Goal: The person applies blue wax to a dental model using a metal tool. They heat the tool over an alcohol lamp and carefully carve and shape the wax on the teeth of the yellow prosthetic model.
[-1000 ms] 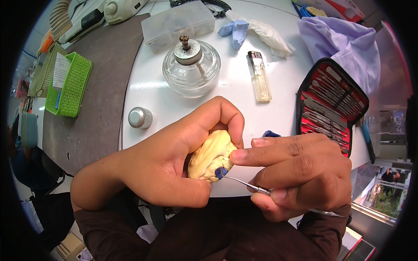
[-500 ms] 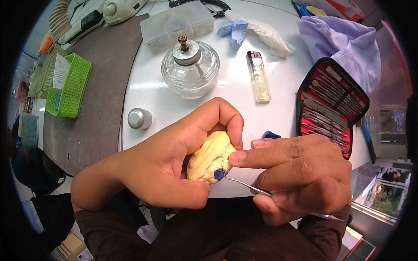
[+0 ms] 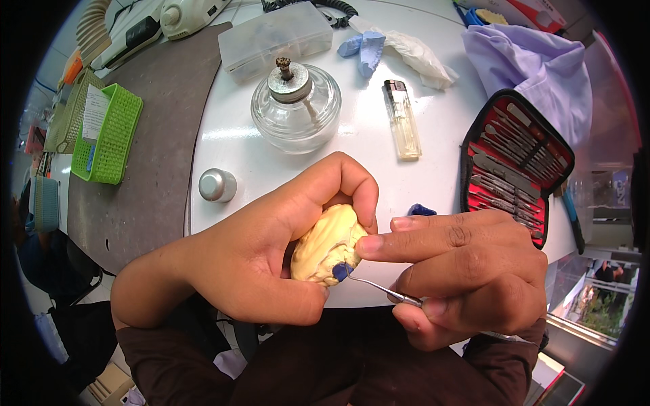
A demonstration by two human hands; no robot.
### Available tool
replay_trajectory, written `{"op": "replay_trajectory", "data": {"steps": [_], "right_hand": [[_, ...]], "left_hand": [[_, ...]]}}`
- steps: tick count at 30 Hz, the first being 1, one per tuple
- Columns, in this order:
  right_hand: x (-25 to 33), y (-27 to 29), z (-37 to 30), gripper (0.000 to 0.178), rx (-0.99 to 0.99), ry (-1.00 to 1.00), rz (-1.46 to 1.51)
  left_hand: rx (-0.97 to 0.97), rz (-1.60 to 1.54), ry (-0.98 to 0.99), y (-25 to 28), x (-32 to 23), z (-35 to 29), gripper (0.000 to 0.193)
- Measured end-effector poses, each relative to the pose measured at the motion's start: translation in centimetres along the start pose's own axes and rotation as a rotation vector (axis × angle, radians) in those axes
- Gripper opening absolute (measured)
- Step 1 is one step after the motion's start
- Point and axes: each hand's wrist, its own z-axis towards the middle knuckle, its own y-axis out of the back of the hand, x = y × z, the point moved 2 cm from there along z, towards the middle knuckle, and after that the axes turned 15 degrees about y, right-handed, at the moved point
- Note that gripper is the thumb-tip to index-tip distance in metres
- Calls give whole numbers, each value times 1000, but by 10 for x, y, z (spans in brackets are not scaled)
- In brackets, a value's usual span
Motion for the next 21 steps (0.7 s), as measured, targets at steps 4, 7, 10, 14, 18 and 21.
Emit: {"op": "replay_trajectory", "data": {"steps": [4, 7, 10, 14, 18, 21], "right_hand": [[0, -1, 0, 37, -4, -7, -11], [-1, -2, 0, 36, -8, 24, -7], [-1, -2, -1, 35, -23, 27, -3], [1, -3, 0, 34, -41, -14, -13], [1, -3, -1, 32, -57, -1, -9], [-1, -4, -3, 31, -65, 31, -13]], "left_hand": [[-4, -6, 16, 0, -1, -1, 61], [-2, -26, 27, -1, 0, -1, 61], [2, -41, 36, 0, 0, -1, 61], [8, -42, 36, 0, 0, -1, 61], [13, -58, 55, 0, -1, -1, 62], [14, -65, 48, 0, 1, -1, 62]]}}
